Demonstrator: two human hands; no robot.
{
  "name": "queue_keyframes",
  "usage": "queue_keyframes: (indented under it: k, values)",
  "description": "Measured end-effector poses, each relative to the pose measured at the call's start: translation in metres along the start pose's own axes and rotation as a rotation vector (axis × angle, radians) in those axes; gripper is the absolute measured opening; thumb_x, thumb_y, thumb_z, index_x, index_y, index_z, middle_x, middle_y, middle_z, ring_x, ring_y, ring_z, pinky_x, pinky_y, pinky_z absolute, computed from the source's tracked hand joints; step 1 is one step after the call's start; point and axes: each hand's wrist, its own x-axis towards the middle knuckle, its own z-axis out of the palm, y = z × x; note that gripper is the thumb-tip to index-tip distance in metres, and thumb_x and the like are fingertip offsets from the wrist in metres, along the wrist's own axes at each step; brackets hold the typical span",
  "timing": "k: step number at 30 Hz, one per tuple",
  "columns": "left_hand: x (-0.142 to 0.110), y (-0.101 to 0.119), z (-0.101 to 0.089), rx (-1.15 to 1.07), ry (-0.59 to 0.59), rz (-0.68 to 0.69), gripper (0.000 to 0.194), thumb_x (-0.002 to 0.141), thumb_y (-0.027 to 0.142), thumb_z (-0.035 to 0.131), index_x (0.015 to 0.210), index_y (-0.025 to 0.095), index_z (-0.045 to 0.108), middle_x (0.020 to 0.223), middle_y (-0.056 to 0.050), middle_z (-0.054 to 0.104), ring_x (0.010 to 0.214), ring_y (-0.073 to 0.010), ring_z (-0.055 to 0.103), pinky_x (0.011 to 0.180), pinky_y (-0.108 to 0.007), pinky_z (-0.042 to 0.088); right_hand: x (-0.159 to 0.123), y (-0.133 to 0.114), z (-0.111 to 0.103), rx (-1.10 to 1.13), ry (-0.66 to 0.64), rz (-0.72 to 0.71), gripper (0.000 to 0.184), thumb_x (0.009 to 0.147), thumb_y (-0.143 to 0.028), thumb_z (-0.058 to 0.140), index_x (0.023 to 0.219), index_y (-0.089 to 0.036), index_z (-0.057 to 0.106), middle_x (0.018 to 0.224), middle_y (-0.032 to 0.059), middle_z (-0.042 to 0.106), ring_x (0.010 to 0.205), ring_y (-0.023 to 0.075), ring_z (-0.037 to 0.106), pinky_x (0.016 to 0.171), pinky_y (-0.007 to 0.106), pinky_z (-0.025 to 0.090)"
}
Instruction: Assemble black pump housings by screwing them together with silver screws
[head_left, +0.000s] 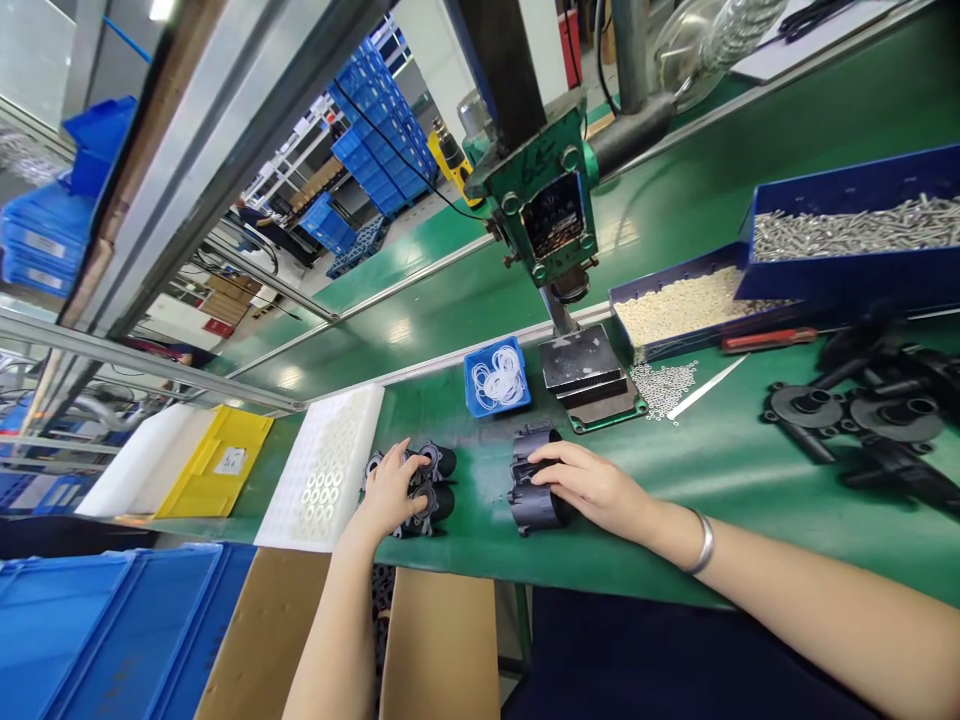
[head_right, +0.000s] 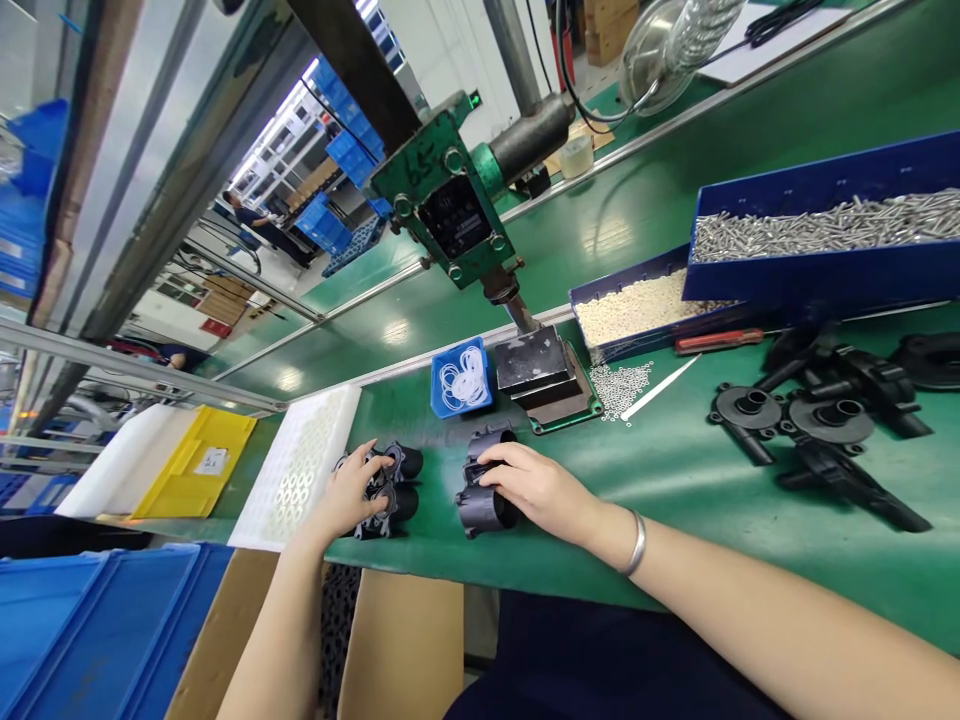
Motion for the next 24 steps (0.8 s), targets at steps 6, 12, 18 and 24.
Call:
queue_keyframes:
  k: [6,12,18,24]
  values:
    - [-0.014,-0.001,-0.007,-0.058,0.062,0.030,0.055,0.078,0.024,0.067,0.131,0.026,0.054,0.153,-0.015,0.034,0.140,-0.0361,0.040,0.111,-0.058,0.037,0.002,0.000,-0.002,0.026,0.034,0.036,0.024,0.097,-0.010,0.047,0.108,-0.020,0.066,0.117,0.0115,0.064,0.110,0.0196,0.064,0.093,0.035,0.057]
    - [-0.064,-0.011,0.024,-0.307,0.196,0.028,0.059,0.093,0.041,0.054,0.147,0.032,0.034,0.160,-0.010,0.026,0.148,-0.0295,0.029,0.118,-0.051,0.032,0.002,-0.001,-0.001,0.014,0.021,0.022,0.023,0.097,-0.009,0.048,0.108,-0.019,0.065,0.118,0.0120,0.063,0.111,0.0195,0.063,0.095,0.035,0.057]
    - [-0.083,-0.021,0.101,-0.210,0.355,-0.096,0.084,0.094,0.045,0.048,0.157,0.021,-0.003,0.164,-0.022,0.014,0.153,-0.0375,0.010,0.118,-0.065,0.016,0.000,-0.002,0.001,0.029,0.015,0.027,0.024,0.097,-0.009,0.048,0.109,-0.019,0.065,0.119,0.0119,0.063,0.112,0.0193,0.063,0.096,0.035,0.056]
    - [-0.070,-0.019,0.116,-0.174,0.404,-0.169,0.074,0.099,0.042,0.032,0.157,0.014,-0.004,0.164,-0.023,0.012,0.153,-0.0354,0.004,0.118,-0.065,0.011,-0.002,0.000,0.001,0.017,0.004,0.026,0.024,0.097,-0.010,0.047,0.109,-0.021,0.066,0.119,0.0113,0.063,0.113,0.0199,0.063,0.096,0.035,0.057]
